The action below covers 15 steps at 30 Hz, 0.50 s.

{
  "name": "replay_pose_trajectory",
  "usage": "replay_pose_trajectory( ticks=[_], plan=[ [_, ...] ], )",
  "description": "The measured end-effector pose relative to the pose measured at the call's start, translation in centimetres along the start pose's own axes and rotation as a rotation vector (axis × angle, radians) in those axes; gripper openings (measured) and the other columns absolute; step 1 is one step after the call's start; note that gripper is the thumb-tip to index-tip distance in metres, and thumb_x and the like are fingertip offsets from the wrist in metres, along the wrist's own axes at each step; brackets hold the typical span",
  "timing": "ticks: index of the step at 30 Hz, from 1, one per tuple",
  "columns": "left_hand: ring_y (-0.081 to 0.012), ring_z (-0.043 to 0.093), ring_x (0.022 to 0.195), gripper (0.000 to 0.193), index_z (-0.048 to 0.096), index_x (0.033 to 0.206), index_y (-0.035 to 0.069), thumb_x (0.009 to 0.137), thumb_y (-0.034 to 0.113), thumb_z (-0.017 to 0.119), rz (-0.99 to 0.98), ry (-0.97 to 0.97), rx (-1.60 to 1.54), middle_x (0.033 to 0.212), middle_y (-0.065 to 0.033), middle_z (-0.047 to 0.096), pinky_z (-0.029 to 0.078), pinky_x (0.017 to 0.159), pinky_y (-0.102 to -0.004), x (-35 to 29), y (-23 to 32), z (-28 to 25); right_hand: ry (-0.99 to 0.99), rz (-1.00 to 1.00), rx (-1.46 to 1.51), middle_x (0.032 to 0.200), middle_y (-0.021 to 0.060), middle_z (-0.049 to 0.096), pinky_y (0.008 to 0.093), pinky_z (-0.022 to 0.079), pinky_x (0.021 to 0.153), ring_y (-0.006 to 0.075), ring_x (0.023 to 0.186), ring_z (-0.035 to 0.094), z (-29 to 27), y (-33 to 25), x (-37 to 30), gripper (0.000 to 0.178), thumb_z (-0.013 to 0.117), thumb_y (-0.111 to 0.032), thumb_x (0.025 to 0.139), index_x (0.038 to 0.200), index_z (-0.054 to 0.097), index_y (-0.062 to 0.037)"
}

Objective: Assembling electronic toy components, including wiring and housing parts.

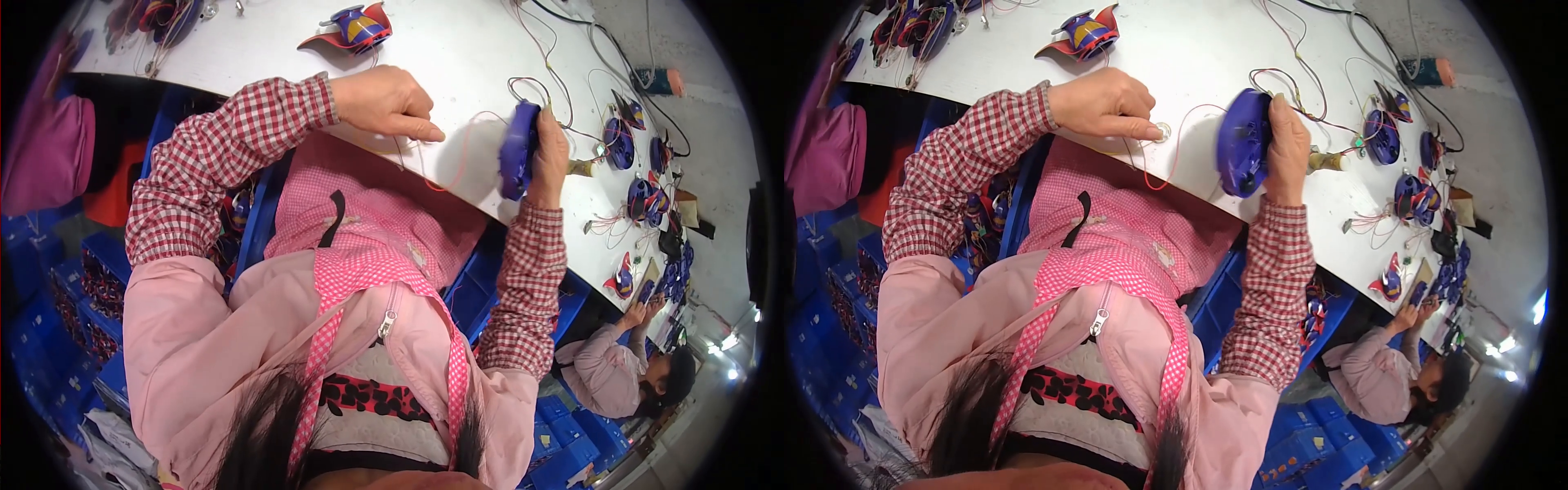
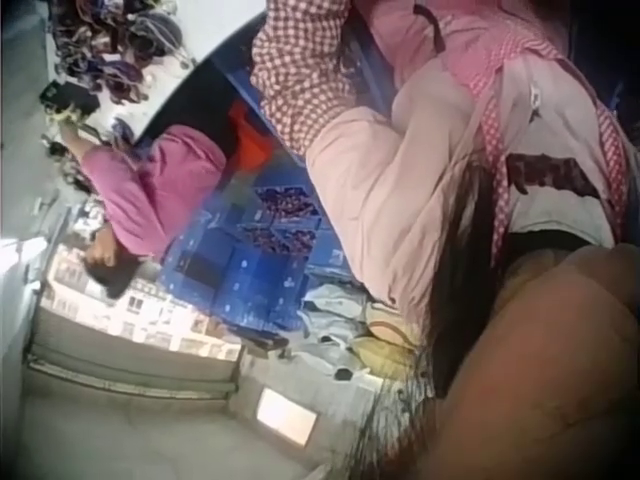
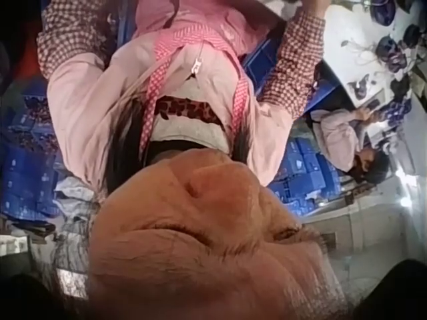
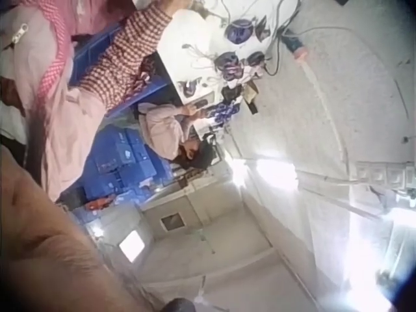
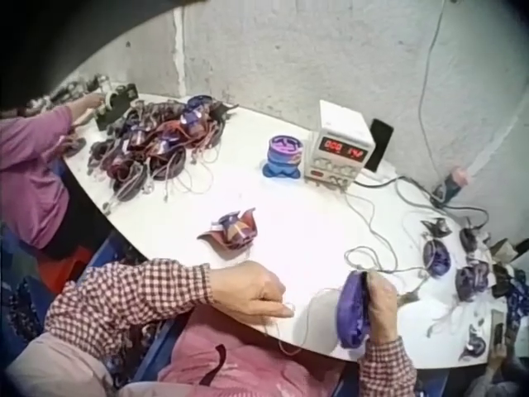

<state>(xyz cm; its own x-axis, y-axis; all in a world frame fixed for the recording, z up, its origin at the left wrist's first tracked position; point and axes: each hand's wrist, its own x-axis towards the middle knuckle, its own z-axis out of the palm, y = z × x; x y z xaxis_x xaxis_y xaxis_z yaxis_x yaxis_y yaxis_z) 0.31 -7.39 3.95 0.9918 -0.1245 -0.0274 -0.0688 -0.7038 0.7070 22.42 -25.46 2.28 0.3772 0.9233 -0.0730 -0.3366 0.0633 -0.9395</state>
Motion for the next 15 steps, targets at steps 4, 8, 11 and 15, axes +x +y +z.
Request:
replay_pose_trajectory(
  ticks=[4, 8, 11, 15],
  plan=[
    [-0.0204, 0.052, 0.062, 0.018, 0.062, 0.078, 0.0, 0.083, 0.017, 0.063, 0.052, 0.218, 0.226, 0.067, -0.0096, 0.052, 0.044, 0.057, -0.0333, -1.3, -0.6, 2.4, -0.026, -0.168, -0.751, 0.09, 0.0042, 0.056, 0.0232, 0.042, 0.066, 0.0086, 0.077, 0.05, -0.8, -1.9, 2.0, 0.027, 0.054, -0.023, 0.093, 0.096, 0.064, 0.002],
    [-0.0212, 0.053, 0.066, 0.015, 0.061, 0.081, 0.0, 0.081, 0.016, 0.063, 0.11, 0.365, 0.361, 0.077, -0.0102, 0.054, 0.045, 0.06, -0.0331, -3.1, -0.4, 3.3, -0.171, -0.236, -1.02, 0.083, 0.0049, 0.055, 0.0252, 0.042, 0.068, 0.0139, 0.077, 0.052, -1.2, -1.6, 3.3, 0.026, 0.056, -0.023, 0.091, 0.093, 0.065, 0.0018],
    [-0.0219, 0.054, 0.069, 0.016, 0.061, 0.087, 0.001, 0.081, 0.015, 0.063, 0.088, 0.385, 0.375, 0.082, -0.0101, 0.054, 0.046, 0.062, -0.033, -4.0, 0.5, 3.2, -0.203, -0.258, -1.101, 0.082, 0.0065, 0.056, 0.0269, 0.043, 0.069, 0.018, 0.078, 0.053, -1.8, -1.0, 3.9, 0.025, 0.058, -0.022, 0.09, 0.095, 0.065, 0.0012],
    [-0.0235, 0.056, 0.071, 0.019, 0.06, 0.095, 0.001, 0.081, 0.014, 0.063, 0.028, 0.537, 0.262, 0.083, -0.0098, 0.055, 0.047, 0.065, -0.0339, -2.8, 3.9, 2.0, -0.167, -0.42, -1.343, 0.085, 0.0087, 0.057, 0.0296, 0.044, 0.071, 0.0218, 0.083, 0.054, -1.2, -0.5, 3.5, 0.023, 0.06, -0.02, 0.088, 0.101, 0.065, -0.0019]
  ],
)
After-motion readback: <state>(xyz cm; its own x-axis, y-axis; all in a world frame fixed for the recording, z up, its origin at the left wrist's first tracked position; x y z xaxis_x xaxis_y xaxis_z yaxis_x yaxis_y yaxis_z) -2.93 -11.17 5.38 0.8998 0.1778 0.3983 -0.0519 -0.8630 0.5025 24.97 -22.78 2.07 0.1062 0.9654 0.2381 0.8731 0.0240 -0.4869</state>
